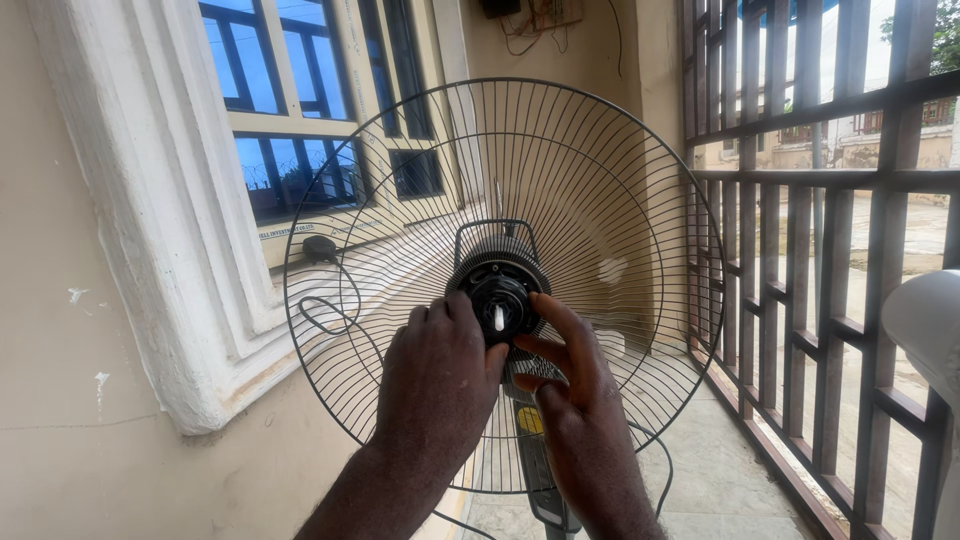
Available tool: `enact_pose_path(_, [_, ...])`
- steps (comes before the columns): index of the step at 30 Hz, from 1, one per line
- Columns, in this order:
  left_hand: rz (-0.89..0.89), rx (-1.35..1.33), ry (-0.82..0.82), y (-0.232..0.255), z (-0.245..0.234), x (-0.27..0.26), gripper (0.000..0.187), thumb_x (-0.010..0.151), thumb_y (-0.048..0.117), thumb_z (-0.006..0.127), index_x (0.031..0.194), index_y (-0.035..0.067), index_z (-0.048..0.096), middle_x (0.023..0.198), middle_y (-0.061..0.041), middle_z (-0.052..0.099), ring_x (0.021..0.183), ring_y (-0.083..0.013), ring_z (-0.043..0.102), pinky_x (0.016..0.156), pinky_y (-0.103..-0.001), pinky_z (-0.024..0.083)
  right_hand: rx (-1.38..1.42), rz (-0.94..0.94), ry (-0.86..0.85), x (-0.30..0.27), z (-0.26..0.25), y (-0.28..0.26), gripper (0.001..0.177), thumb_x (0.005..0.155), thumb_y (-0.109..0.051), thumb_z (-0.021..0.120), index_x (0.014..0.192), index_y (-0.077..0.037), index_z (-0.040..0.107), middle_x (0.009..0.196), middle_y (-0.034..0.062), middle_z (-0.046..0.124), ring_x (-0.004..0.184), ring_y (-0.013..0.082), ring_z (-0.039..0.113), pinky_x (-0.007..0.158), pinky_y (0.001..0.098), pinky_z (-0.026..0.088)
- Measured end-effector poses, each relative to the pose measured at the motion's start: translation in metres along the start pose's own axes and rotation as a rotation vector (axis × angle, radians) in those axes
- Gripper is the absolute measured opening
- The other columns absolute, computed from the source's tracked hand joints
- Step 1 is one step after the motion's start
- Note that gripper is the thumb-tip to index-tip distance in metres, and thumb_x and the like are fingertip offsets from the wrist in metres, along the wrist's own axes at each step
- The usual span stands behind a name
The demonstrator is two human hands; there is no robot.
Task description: The person disassembles a standing fan by removing the front grille, fan blades, and motor housing components. They then reassemble the fan by reattaching the blades, motor housing, and front grille.
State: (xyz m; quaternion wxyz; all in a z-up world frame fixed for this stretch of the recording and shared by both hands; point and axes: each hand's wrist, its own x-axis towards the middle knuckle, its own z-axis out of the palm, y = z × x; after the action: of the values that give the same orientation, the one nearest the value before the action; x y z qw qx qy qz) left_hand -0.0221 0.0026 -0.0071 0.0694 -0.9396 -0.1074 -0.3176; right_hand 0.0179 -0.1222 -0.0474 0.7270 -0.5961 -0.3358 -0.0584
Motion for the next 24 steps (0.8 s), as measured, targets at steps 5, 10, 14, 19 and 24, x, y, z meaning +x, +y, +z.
enact_pose_path(5, [-0.17, -0.076, -0.148, 0.005, -0.002, -0.008, 0.052, 0.102, 0.036, 0.066, 0.131, -0.003, 0.049, 0.106, -0.016, 0.066, 0.094, -0.0206, 0.069, 0.078, -0.035, 0.064, 0.005, 0.058, 0.011, 0.0, -0.002, 0.001, 0.079, 0.083, 0.013, 0.038, 0.153, -0.024, 0.042, 0.151, 0.0096, 0.05, 0.134, 0.0245, 0.061, 0.103, 0.04, 0.062])
enact_pose_path(10, [0.092, -0.201, 0.299, 0.006, 0.0, -0.003, 0.067, 0.077, 0.012, 0.083, 0.133, -0.004, 0.051, 0.116, -0.021, 0.056, 0.1, -0.0277, 0.064, 0.077, -0.037, 0.06, 0.028, 0.014, 0.009, 0.002, 0.001, 0.004, 0.082, 0.079, 0.016, 0.036, 0.151, -0.022, 0.041, 0.161, 0.0045, 0.043, 0.135, 0.0236, 0.058, 0.105, 0.0406, 0.059])
enact_pose_path(14, [0.189, -0.104, 0.283, 0.004, 0.003, 0.005, 0.068, 0.074, 0.01, 0.086, 0.132, 0.0, 0.052, 0.122, -0.021, 0.052, 0.107, -0.0278, 0.06, 0.084, -0.039, 0.058, 0.021, 0.019, 0.011, 0.003, 0.004, 0.004, 0.079, 0.08, 0.015, 0.037, 0.151, -0.021, 0.041, 0.162, 0.004, 0.043, 0.136, 0.0232, 0.058, 0.106, 0.0406, 0.059])
enact_pose_path(19, [0.126, -0.047, 0.274, -0.001, 0.009, 0.009, 0.067, 0.077, 0.011, 0.084, 0.133, -0.004, 0.05, 0.124, -0.023, 0.054, 0.104, -0.0287, 0.062, 0.083, -0.039, 0.059, 0.034, 0.02, 0.025, 0.003, 0.005, 0.005, 0.08, 0.08, 0.015, 0.038, 0.151, -0.022, 0.041, 0.161, 0.0039, 0.043, 0.136, 0.0234, 0.057, 0.104, 0.0408, 0.059])
enact_pose_path(24, [0.054, -0.068, 0.235, -0.005, 0.014, 0.001, 0.051, 0.088, 0.013, 0.076, 0.126, -0.008, 0.05, 0.115, -0.023, 0.061, 0.102, -0.0284, 0.066, 0.083, -0.039, 0.06, 0.032, 0.018, 0.025, 0.002, 0.007, 0.005, 0.079, 0.081, 0.015, 0.037, 0.151, -0.021, 0.042, 0.161, 0.0065, 0.045, 0.137, 0.0236, 0.057, 0.104, 0.0398, 0.059])
